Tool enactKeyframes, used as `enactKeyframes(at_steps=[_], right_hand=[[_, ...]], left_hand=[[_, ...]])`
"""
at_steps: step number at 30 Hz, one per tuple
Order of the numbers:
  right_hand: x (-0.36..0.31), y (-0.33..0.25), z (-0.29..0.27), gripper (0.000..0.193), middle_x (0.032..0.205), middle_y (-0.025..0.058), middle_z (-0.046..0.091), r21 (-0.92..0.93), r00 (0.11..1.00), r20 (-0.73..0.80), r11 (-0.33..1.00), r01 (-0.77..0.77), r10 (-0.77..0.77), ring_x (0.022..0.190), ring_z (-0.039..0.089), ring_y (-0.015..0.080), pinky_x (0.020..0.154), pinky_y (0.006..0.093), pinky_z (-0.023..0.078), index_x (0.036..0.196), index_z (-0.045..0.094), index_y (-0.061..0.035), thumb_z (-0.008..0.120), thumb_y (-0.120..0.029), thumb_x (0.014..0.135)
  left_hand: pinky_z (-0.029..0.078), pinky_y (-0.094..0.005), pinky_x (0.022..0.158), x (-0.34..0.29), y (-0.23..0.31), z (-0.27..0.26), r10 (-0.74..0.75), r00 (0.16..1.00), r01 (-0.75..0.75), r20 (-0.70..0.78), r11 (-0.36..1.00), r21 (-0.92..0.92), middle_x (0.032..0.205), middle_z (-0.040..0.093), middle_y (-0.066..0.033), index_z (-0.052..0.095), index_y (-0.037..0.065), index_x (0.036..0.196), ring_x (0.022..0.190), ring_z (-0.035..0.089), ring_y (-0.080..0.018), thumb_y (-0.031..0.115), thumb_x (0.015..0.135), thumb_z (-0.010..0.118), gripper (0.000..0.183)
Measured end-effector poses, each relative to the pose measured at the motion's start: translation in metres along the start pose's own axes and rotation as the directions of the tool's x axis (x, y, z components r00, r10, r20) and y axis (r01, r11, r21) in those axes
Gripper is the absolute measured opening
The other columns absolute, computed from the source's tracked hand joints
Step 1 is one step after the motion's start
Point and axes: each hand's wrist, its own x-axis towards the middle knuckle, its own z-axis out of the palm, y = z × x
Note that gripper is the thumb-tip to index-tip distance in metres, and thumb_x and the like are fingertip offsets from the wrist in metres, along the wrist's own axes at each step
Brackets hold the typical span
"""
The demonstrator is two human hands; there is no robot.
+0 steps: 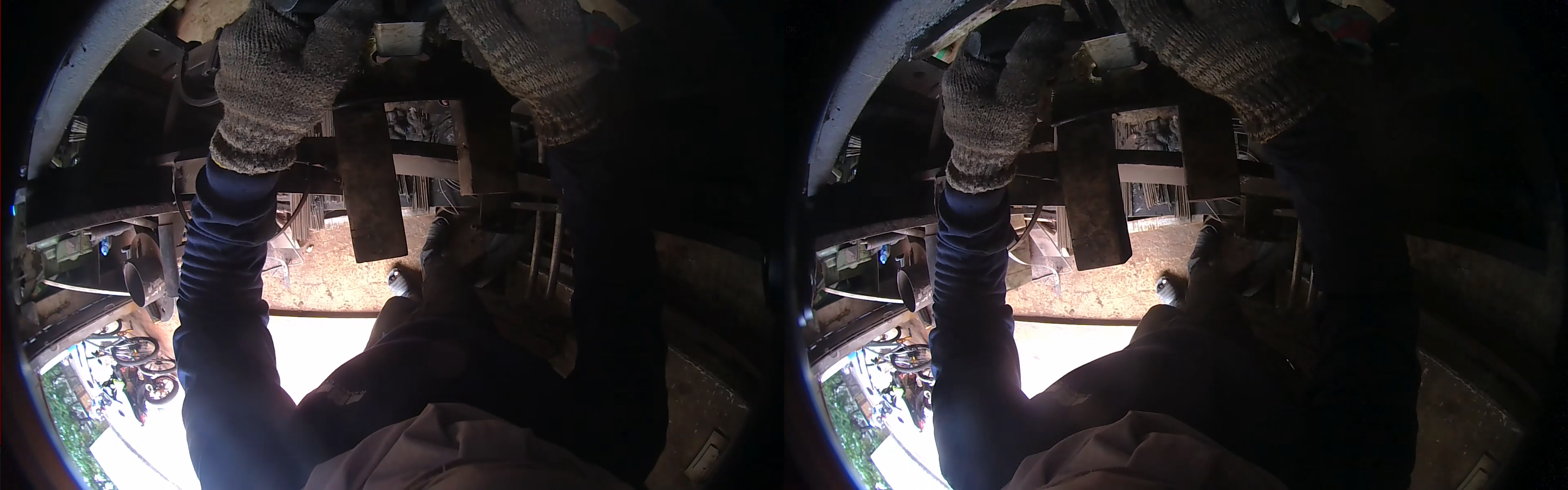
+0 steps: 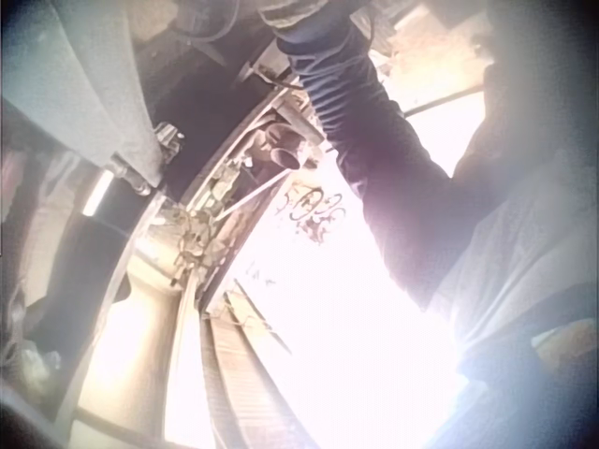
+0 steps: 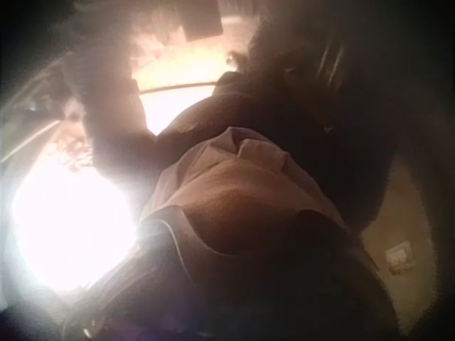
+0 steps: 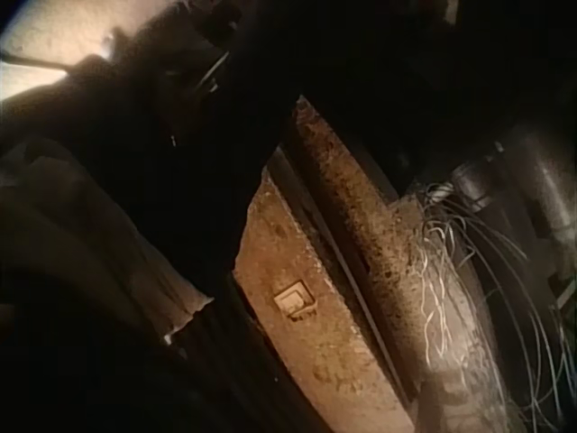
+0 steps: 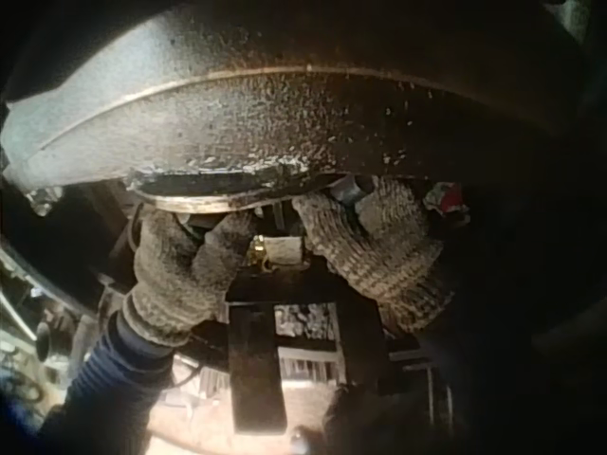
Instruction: The person assembles metal components on a work table, fitting a spring over a vertical metal rod and positioning a flat metal plate.
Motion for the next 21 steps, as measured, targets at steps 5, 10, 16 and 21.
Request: enactKeyframes(at_steps=[5,10,16,21], right_hand=[[0.001,0.005,0.006,0.03,0.109,0.0004,0.073,0.44,0.99,-0.032,0.891,-0.109,0.136,0.103,0.067,0.0167,0.087,0.0408,0.055,0.126,0.07,-0.01,0.058,-0.027,0.105],[0.018,-0.006,-0.017,0.03,0.105,0.0017,0.072,0.823,0.781,0.478,0.106,-0.558,0.402,0.098,0.068,0.0188,0.083,0.0447,0.055,0.126,0.07,-0.0109,0.062,-0.027,0.102],[0.014,-0.001,-0.02,0.032,0.106,0.0038,0.072,0.787,0.754,0.526,0.112,-0.607,0.393,0.097,0.068,0.0207,0.08,0.0479,0.054,0.128,0.069,-0.0113,0.063,-0.028,0.101],[0.012,-0.003,-0.023,0.033,0.107,0.0042,0.072,0.768,0.798,0.456,0.28,-0.576,0.393,0.097,0.068,0.0212,0.08,0.0483,0.054,0.128,0.069,-0.0114,0.062,-0.027,0.101]], left_hand=[[0.058,-0.0387,0.079,-0.008,-0.009,-0.005,0.18,0.981,-0.193,0.075,0.955,0.226,0.111,0.07,-0.0207,0.065,-0.006,0.121,0.09,0.072,-0.0291,-0.003,0.095,0.065,0.026],[0.058,-0.0367,0.079,-0.002,0.003,-0.002,-0.099,0.994,0.104,0.034,0.979,-0.173,0.11,0.069,-0.02,0.065,-0.006,0.119,0.09,0.071,-0.0274,-0.003,0.095,0.065,0.024],[0.057,-0.0339,0.085,0.001,0.008,-0.006,-0.092,0.993,0.095,0.067,0.994,-0.046,0.112,0.071,-0.0184,0.062,-0.009,0.12,0.095,0.071,-0.0243,-0.001,0.095,0.066,0.026],[0.057,-0.0332,0.086,0.0,0.015,0.011,-0.417,0.908,0.326,-0.046,0.771,-0.546,0.112,0.072,-0.0163,0.063,-0.008,0.122,0.097,0.07,-0.0213,0.001,0.095,0.065,0.028]])
